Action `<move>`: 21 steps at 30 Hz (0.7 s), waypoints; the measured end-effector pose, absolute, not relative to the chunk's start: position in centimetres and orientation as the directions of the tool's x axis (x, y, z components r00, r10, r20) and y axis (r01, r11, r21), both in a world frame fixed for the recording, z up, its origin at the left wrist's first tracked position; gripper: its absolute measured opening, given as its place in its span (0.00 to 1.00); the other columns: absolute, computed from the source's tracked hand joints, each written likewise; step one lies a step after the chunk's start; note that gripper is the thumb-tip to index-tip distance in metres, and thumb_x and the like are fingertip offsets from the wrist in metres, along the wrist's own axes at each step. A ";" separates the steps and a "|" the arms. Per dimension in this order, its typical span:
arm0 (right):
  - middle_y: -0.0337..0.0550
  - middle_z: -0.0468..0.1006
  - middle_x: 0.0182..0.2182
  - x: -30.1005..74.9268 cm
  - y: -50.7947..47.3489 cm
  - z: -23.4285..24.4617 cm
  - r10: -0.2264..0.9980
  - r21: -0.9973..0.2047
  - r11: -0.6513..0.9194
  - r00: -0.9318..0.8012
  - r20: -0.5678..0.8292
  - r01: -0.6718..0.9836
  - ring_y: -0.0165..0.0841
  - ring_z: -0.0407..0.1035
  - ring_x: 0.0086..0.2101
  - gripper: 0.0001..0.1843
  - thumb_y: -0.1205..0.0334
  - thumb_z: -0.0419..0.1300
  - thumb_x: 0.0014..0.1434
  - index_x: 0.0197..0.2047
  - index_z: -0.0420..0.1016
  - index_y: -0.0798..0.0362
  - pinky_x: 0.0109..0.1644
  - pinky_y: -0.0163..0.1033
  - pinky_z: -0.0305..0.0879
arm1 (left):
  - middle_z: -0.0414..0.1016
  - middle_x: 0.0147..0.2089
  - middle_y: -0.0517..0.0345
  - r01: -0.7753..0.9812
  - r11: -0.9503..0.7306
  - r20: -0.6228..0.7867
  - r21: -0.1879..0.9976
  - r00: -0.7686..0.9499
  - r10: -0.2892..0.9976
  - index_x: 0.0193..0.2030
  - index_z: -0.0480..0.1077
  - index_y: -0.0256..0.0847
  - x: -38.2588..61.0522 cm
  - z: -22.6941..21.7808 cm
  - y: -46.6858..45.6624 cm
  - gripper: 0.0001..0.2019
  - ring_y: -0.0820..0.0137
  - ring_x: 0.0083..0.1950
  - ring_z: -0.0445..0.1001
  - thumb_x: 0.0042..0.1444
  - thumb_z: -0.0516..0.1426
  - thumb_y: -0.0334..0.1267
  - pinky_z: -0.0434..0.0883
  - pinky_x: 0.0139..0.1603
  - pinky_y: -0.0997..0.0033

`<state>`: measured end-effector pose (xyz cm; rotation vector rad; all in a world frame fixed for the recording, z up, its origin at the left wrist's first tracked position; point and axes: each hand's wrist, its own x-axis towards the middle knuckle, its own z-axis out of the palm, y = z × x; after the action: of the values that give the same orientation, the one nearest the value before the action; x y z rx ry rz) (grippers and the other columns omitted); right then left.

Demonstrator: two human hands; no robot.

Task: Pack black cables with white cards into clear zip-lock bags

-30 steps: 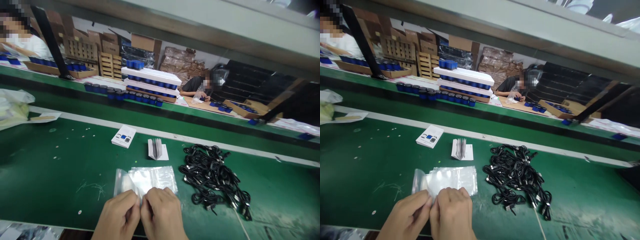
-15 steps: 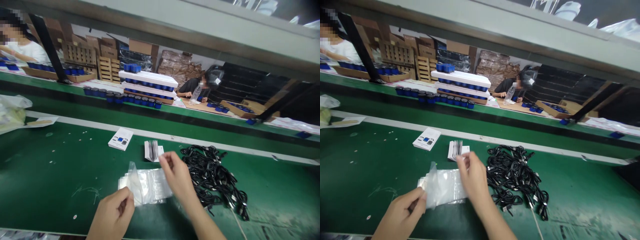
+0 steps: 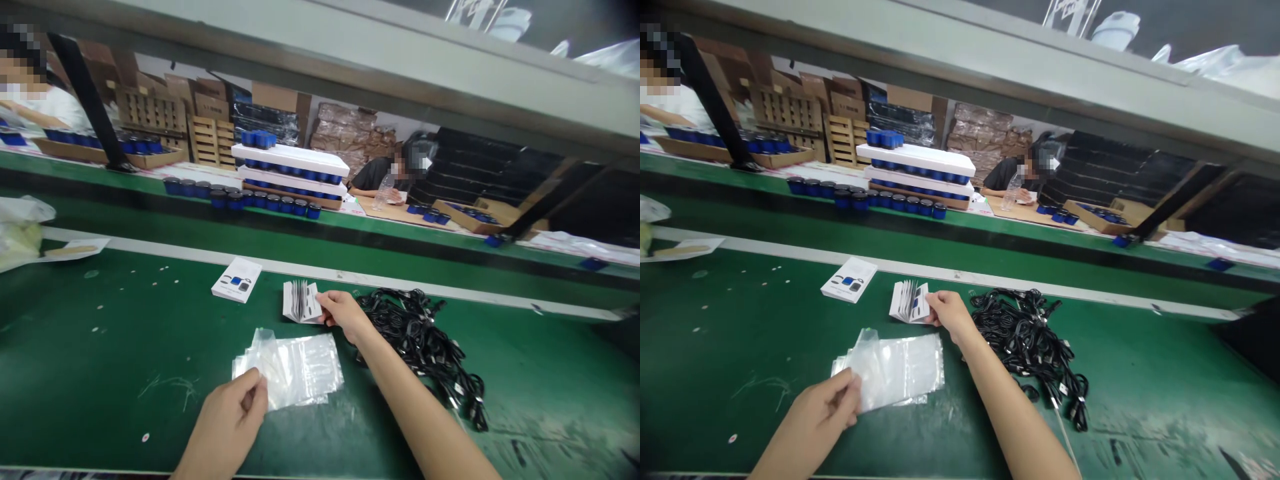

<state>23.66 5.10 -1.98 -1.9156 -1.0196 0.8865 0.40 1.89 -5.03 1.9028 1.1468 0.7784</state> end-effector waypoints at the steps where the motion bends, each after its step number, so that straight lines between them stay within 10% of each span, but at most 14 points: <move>1: 0.41 0.74 0.36 23.7 4.4 -1.6 0.868 -0.867 -0.349 0.471 -0.156 0.355 0.30 0.71 0.32 0.11 0.58 0.55 0.64 0.43 0.71 0.57 0.35 0.39 0.69 | 0.69 0.15 0.64 0.432 -0.269 0.082 0.861 0.403 0.911 0.19 0.63 0.43 0.3 -4.9 2.0 0.17 0.74 0.17 0.70 0.57 0.49 0.44 0.65 0.19 0.80; 8: 0.36 0.67 0.23 18.4 -4.3 0.5 0.920 -0.766 -0.021 0.313 0.237 0.642 0.30 0.62 0.25 0.13 0.61 0.50 0.63 0.27 0.65 0.52 0.29 0.34 0.56 | 0.80 0.30 0.56 0.261 0.018 -0.091 0.965 0.270 0.959 0.30 0.69 0.41 -0.2 -3.2 3.3 0.19 0.67 0.28 0.79 0.57 0.49 0.54 0.76 0.29 0.72; 13: 0.39 0.72 0.25 14.1 -6.1 -1.7 0.949 -0.663 0.168 0.062 0.309 0.730 0.31 0.67 0.26 0.10 0.68 0.49 0.62 0.31 0.68 0.51 0.30 0.34 0.59 | 0.70 0.18 0.65 0.418 -0.196 0.124 0.887 0.193 0.973 0.24 0.62 0.42 0.6 -2.7 2.9 0.19 0.74 0.18 0.69 0.61 0.45 0.49 0.65 0.20 0.78; 17: 0.44 0.73 0.34 11.6 -5.9 -3.9 0.836 -0.814 0.108 0.392 0.385 0.570 0.34 0.69 0.31 0.08 0.63 0.56 0.59 0.44 0.67 0.49 0.35 0.38 0.66 | 0.56 0.15 0.70 0.494 -0.284 0.245 0.822 0.143 0.959 0.23 0.58 0.43 0.6 -3.0 2.9 0.17 0.76 0.16 0.59 0.62 0.45 0.44 0.57 0.18 0.78; 21: 0.51 0.75 0.37 8.7 -6.3 -6.6 0.875 -0.997 0.077 0.480 0.067 0.000 0.36 0.72 0.28 0.33 0.41 0.60 0.53 0.54 0.61 0.53 0.29 0.39 0.71 | 0.57 0.16 0.69 0.503 -0.318 0.310 0.804 0.103 0.945 0.24 0.59 0.43 0.2 -3.1 3.3 0.15 0.76 0.17 0.61 0.62 0.45 0.42 0.60 0.19 0.79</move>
<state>8.71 -6.29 -6.59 -1.3378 -0.8563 0.7927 0.20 3.30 -3.13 1.8783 1.4099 1.1376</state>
